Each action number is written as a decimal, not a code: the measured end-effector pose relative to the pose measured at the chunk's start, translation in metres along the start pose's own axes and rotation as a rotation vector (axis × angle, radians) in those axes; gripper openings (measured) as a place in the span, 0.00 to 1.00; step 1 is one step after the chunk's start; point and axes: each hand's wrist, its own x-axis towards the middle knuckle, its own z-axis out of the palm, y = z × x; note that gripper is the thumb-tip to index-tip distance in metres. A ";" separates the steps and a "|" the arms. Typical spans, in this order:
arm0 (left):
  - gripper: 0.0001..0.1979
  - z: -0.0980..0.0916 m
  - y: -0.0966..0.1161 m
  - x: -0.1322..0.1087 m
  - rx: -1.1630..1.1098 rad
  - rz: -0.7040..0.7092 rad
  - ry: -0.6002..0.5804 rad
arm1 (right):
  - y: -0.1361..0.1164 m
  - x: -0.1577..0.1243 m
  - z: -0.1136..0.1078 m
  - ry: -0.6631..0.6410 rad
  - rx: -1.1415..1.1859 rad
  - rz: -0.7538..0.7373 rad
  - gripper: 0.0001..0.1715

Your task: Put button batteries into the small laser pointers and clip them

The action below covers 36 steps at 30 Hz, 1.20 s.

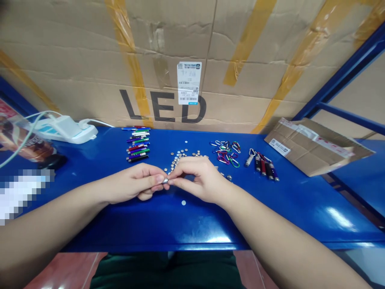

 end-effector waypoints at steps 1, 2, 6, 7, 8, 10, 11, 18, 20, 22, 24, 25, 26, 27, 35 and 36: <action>0.20 0.000 0.000 0.000 0.046 0.011 0.010 | 0.000 0.000 0.001 -0.005 0.036 0.049 0.03; 0.19 0.000 0.000 0.000 0.132 0.050 0.037 | 0.000 0.000 0.002 -0.001 0.099 0.124 0.04; 0.14 0.002 0.000 0.001 0.663 0.402 0.254 | 0.004 0.001 0.010 0.077 0.562 0.563 0.14; 0.14 0.002 -0.001 0.001 0.787 0.488 0.305 | 0.006 0.001 0.012 0.105 0.689 0.661 0.17; 0.14 0.003 -0.002 0.001 0.892 0.556 0.340 | 0.007 0.002 0.014 0.126 0.801 0.745 0.20; 0.15 0.002 -0.004 0.001 1.047 0.648 0.369 | 0.007 0.003 0.016 0.155 0.974 0.882 0.22; 0.16 0.002 -0.005 0.001 1.097 0.680 0.371 | 0.007 0.004 0.017 0.162 1.032 0.935 0.23; 0.12 0.003 -0.007 0.005 1.067 0.687 0.446 | 0.004 0.006 0.016 0.191 0.941 0.915 0.25; 0.11 0.003 -0.006 0.006 1.009 0.656 0.458 | 0.003 0.005 0.014 0.176 0.773 0.831 0.24; 0.11 0.003 -0.004 0.005 0.964 0.622 0.454 | 0.001 0.003 0.011 0.142 0.526 0.695 0.19; 0.11 0.001 -0.003 0.005 0.920 0.574 0.433 | -0.001 0.000 0.008 0.087 0.203 0.492 0.11; 0.12 0.000 -0.002 0.005 0.898 0.542 0.410 | -0.002 -0.001 0.005 0.056 0.039 0.381 0.07; 0.13 -0.001 -0.002 0.005 0.871 0.509 0.383 | -0.003 -0.002 0.003 0.025 -0.106 0.279 0.05; 0.15 -0.002 -0.001 0.005 0.837 0.476 0.355 | -0.004 -0.002 0.002 -0.003 -0.219 0.193 0.05; 0.15 -0.004 -0.006 0.004 0.826 0.474 0.273 | -0.008 0.000 0.002 -0.139 -0.326 0.064 0.14; 0.14 -0.003 -0.006 0.003 0.865 0.495 0.279 | -0.008 0.000 0.003 -0.128 -0.267 0.101 0.15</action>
